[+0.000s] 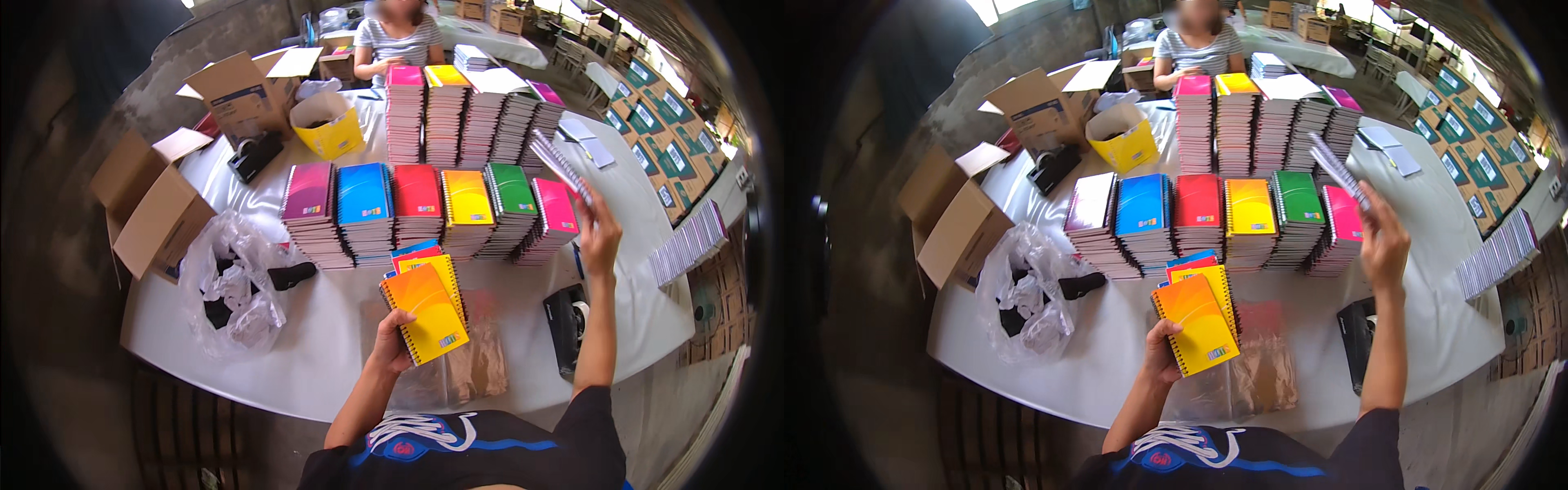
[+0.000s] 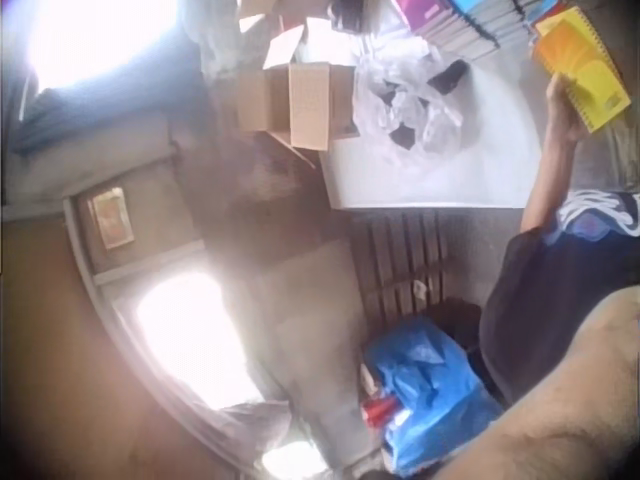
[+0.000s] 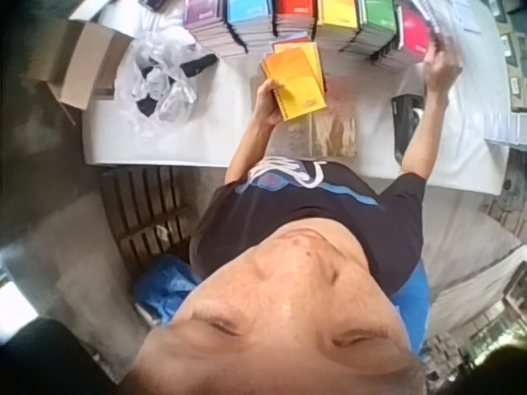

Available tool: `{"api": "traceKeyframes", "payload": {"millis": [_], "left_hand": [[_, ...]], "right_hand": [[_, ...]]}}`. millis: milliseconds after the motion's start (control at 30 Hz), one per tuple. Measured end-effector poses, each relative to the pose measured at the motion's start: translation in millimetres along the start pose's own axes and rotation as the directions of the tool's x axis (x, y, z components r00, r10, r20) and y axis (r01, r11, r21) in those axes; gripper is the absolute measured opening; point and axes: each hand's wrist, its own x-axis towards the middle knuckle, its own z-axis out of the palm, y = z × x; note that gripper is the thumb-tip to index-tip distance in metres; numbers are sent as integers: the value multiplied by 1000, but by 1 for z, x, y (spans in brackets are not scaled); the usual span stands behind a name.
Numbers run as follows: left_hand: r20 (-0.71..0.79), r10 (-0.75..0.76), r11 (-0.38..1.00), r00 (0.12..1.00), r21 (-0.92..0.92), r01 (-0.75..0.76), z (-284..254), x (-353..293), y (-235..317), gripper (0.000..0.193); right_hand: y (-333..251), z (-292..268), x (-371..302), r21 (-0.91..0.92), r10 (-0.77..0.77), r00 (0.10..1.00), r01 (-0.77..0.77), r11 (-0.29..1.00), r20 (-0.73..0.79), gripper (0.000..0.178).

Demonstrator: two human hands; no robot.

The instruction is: The person picks up notebooks of various colors from stacks on a table, arranges them into a pile, and places the pile into a clear plastic bag before sealing it with tape.

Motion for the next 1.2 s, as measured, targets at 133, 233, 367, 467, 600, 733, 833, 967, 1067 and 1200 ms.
{"api": "traceKeyframes", "payload": {"millis": [133, 233, 367, 467, 600, 733, 833, 967, 1067, 1200], "left_hand": [[36, 137, 967, 990, -222, -126, -16, -18, 2, 62], [176, 176, 972, 969, -186, -143, -35, -35, 17, 66], [-27, 194, 981, 981, -20, -195, -44, -82, 44, 65], [-87, 293, 948, 952, -107, -301, -58, -111, 59, 63], [-120, 327, 931, 937, -127, -341, -81, -125, 81, 58], [-127, 370, 912, 920, -138, -385, -80, -139, 95, 53], [-96, 371, 907, 924, -174, -383, -92, -136, 107, 55], [-45, 368, 907, 929, -201, -369, -87, -130, 115, 54], [-22, 352, 916, 936, -198, -349, -83, -126, 119, 53], [-17, 366, 917, 930, -163, -364, -85, -124, 124, 55]], "right_hand": [[-126, 25, -47, 95, -563, 810, 555, 827, 165, 44], [-193, 38, -84, 191, -542, 531, 577, 794, 651, 41], [-208, 80, -51, 536, -697, 352, 455, 711, 625, 61], [-231, 158, 1, 326, -535, 650, 425, 844, 539, 77], [-248, 250, 14, 177, -415, 728, 384, 906, 546, 75], [-239, 280, 12, 171, -382, 682, 357, 918, 624, 62], [-246, 274, 20, 294, -447, 654, 338, 894, 610, 44], [-244, 265, 34, 351, -425, 669, 252, 902, 610, 32], [-246, 254, 28, 261, -410, 766, 319, 911, 495, 33], [-277, 208, 9, 155, -615, 778, 597, 787, 128, 42]]}}
